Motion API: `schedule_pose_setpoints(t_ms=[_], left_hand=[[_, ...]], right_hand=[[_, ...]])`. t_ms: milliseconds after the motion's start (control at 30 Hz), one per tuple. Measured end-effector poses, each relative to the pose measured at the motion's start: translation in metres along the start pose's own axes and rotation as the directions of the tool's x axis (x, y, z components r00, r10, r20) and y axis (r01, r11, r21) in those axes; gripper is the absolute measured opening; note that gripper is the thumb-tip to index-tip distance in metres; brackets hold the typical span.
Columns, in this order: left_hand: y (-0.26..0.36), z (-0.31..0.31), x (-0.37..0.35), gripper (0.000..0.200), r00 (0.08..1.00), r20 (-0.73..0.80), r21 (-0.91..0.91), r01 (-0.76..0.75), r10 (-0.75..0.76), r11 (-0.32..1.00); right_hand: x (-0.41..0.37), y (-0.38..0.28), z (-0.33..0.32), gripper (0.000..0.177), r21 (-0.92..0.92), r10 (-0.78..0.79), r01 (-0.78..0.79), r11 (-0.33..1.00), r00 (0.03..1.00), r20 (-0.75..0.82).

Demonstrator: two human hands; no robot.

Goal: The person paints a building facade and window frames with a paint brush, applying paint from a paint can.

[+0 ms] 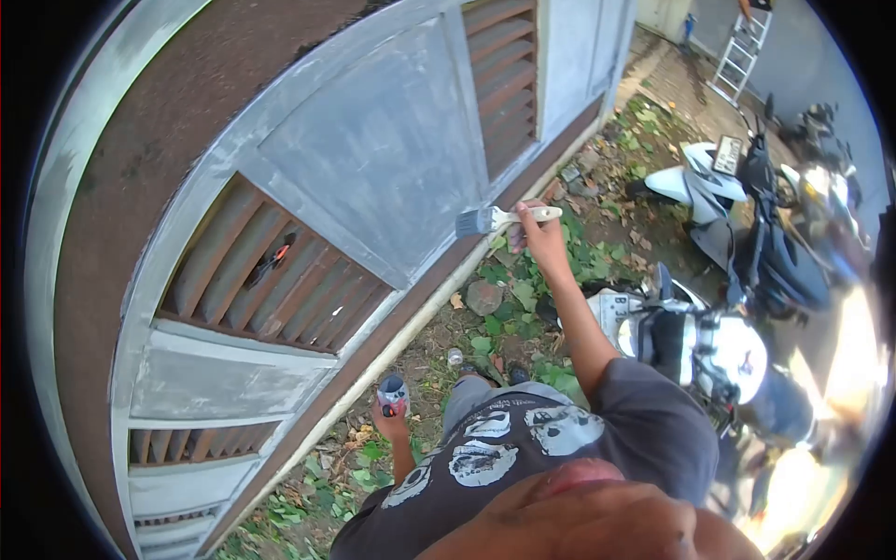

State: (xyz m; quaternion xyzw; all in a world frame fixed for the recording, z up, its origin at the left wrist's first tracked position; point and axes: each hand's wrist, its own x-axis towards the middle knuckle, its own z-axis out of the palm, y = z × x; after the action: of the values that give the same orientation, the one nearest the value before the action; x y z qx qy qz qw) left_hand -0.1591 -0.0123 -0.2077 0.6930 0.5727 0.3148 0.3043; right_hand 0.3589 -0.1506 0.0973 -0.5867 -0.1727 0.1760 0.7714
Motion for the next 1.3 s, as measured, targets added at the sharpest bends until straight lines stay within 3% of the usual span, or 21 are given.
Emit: schedule_pose_setpoints(t_ms=[133,200,267,300,367,400,567,700,767,900,967,1033,1133,1300], left_hand=[[-0.04,-0.02,-0.02,0.085,1.0,-0.013,0.048,-0.008,0.008,0.999],[-0.058,-0.021,-0.033,0.086,0.995,-0.073,0.077,0.069,-0.064,0.995],[-0.067,-0.026,-0.043,0.082,0.976,-0.027,-0.049,0.212,-0.214,0.976],[-0.061,-0.036,-0.047,0.082,0.95,-0.143,-0.084,0.266,-0.276,0.96],[-0.046,-0.048,-0.046,0.076,0.977,-0.022,0.136,0.213,-0.212,0.967],[-0.046,-0.047,-0.044,0.076,0.969,-0.063,0.108,0.245,-0.239,0.964],[-0.071,-0.074,-0.026,0.072,0.99,0.007,0.022,0.14,-0.141,0.99],[-0.085,-0.106,-0.012,0.07,0.991,0.055,-0.016,0.124,-0.123,0.992],[-0.094,-0.124,0.0,0.069,0.984,0.121,-0.033,0.136,-0.131,0.99],[-0.121,-0.151,0.013,0.075,0.991,0.093,-0.022,0.099,-0.097,0.995],[-0.134,-0.166,0.021,0.076,0.99,0.115,-0.04,0.087,-0.082,0.995],[-0.146,-0.173,0.027,0.079,0.984,0.112,-0.022,0.142,-0.138,0.99],[-0.178,-0.178,0.029,0.082,0.99,0.118,-0.044,0.088,-0.082,0.995],[-0.192,-0.18,0.026,0.083,0.972,0.163,-0.028,0.178,-0.171,0.984]], right_hand=[[-0.005,-0.011,-0.003,0.026,-0.017,-0.01,0.01,1.0,1.0,-0.02],[-0.001,-0.019,0.001,0.026,0.036,-0.087,0.087,0.996,0.996,-0.01],[-0.001,-0.04,0.017,0.029,-0.053,-0.124,0.12,0.991,0.99,-0.066],[0.008,-0.038,0.021,0.031,-0.061,-0.176,0.172,0.983,0.981,-0.08],[0.013,-0.061,0.044,0.033,-0.048,-0.276,0.274,0.961,0.959,-0.057],[0.015,-0.073,0.058,0.033,-0.055,-0.308,0.305,0.951,0.949,-0.068],[-0.003,-0.158,0.183,0.035,0.108,-0.476,0.474,0.874,0.879,-0.002],[-0.035,-0.213,0.301,0.035,0.341,-0.703,0.638,0.691,0.702,0.114],[-0.061,-0.235,0.357,0.034,0.374,-0.77,0.685,0.625,0.619,0.153],[-0.086,-0.266,0.424,0.036,0.359,-0.851,0.775,0.52,0.503,0.148],[-0.079,-0.276,0.43,0.036,0.315,-0.886,0.829,0.462,0.447,0.122],[-0.063,-0.283,0.422,0.035,0.309,-0.876,0.827,0.469,0.48,0.045],[-0.034,-0.282,0.398,0.035,0.254,-0.845,0.824,0.507,0.533,-0.045],[-0.017,-0.274,0.371,0.036,0.24,-0.817,0.809,0.537,0.569,-0.092]])
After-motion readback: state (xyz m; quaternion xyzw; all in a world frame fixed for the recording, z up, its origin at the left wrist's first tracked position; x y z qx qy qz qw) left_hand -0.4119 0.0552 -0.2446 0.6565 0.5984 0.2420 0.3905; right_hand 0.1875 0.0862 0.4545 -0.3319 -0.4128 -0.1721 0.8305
